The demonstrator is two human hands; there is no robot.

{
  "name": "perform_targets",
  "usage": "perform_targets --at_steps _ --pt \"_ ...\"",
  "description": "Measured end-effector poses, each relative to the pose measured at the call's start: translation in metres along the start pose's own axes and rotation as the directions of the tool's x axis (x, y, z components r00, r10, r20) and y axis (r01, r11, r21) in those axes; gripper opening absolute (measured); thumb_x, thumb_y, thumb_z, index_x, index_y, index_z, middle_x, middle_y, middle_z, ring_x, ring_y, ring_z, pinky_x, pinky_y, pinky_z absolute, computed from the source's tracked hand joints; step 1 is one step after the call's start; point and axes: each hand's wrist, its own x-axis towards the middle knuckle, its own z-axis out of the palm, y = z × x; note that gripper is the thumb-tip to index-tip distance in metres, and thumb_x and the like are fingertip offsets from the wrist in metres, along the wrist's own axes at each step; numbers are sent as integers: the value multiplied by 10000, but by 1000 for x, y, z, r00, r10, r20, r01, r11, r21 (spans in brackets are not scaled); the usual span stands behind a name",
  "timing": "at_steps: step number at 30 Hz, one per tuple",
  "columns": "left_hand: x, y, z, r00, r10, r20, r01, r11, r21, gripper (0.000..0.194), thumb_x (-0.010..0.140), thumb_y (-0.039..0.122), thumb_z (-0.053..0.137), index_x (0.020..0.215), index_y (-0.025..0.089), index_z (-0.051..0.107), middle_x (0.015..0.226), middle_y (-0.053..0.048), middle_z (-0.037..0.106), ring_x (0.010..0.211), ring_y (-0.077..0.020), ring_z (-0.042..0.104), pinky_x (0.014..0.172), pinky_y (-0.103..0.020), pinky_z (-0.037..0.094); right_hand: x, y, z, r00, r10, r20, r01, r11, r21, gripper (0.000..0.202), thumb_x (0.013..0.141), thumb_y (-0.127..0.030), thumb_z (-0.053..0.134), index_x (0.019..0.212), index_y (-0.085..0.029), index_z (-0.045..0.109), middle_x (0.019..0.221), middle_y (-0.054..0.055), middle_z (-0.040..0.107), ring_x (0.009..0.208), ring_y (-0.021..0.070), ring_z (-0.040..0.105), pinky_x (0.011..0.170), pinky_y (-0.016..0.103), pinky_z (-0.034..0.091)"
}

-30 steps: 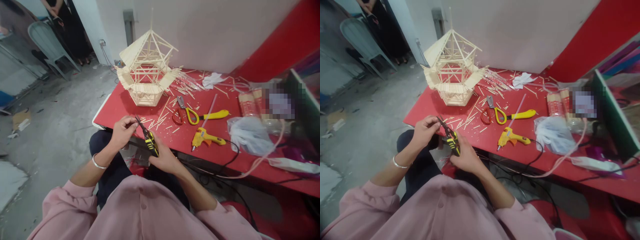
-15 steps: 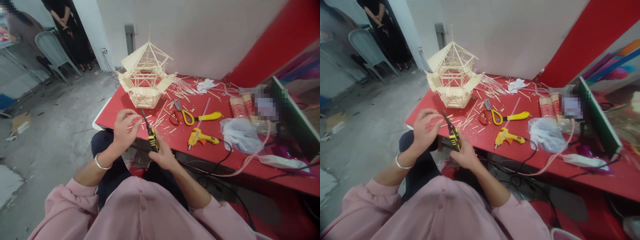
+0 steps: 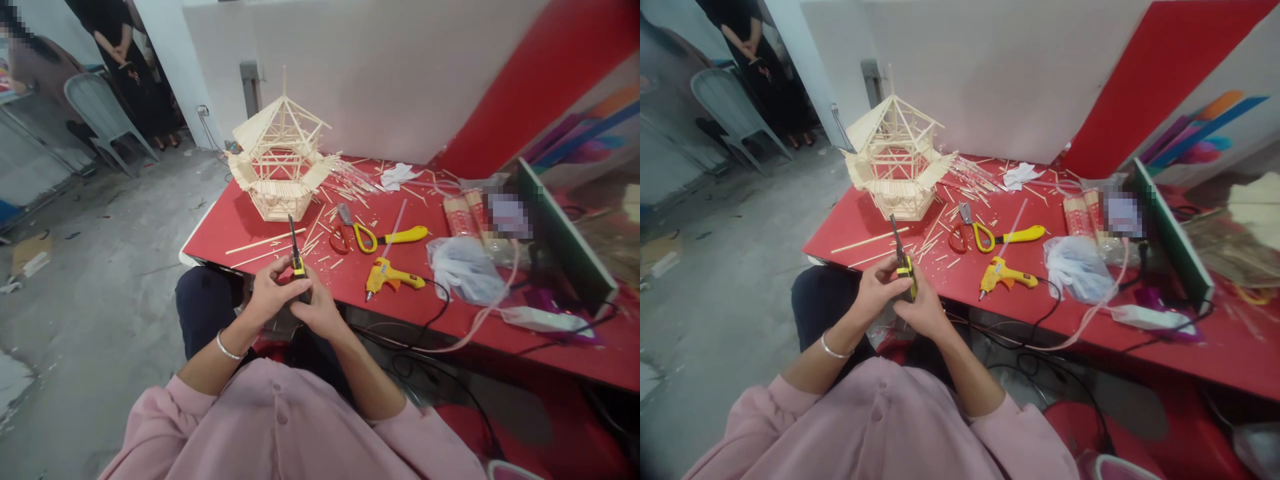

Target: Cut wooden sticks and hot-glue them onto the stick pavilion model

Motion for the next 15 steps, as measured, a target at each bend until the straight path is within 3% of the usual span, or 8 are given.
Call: perform_targets --at_steps 5,8,11,13,15 --pt "8 -1 7 994 57 -90 -55 998 24 496 551 273 890 1010 183 727 1094 -97 745 1085 -276 675 994 -422 511 8 -2 5 998 -57 31 56 998 16 345 657 -200 596 1002 -220 586 872 8 631 872 210 594 831 382 494" --pt "14 -6 10 993 59 -105 -57 998 25 552 551 281 888 1064 176 715 1112 -109 743 1094 -286 676 989 -432 518 14 7 9 996 -82 -33 83 996 41 325 683 -266 631 1003 -221 593 911 23 643 911 226 598 848 396 495" --pt "13 -5 10 990 116 -75 -101 979 179 503 615 308 863 1079 184 714 1127 -106 739 1096 -287 675 977 -432 517 20 25 10 995 -72 -66 74 996 41 244 708 -295 616 934 -215 577 899 29 634 839 208 591 769 370 506" --pt "8 6 6 977 211 9 -195 885 423 418 687 328 828 1072 207 722 1104 -100 745 1053 -291 687 947 -441 519 23 35 7 994 -63 -89 65 998 26 193 728 -297 594 901 -219 558 877 28 629 803 199 582 737 361 505" --pt "2 23 0 919 381 106 -346 646 681 367 746 334 794 1089 224 723 1074 -106 749 1011 -303 691 933 -461 499 25 41 3 990 -37 -138 36 999 -6 207 727 -293 588 922 -230 557 864 22 630 793 198 576 735 366 503"
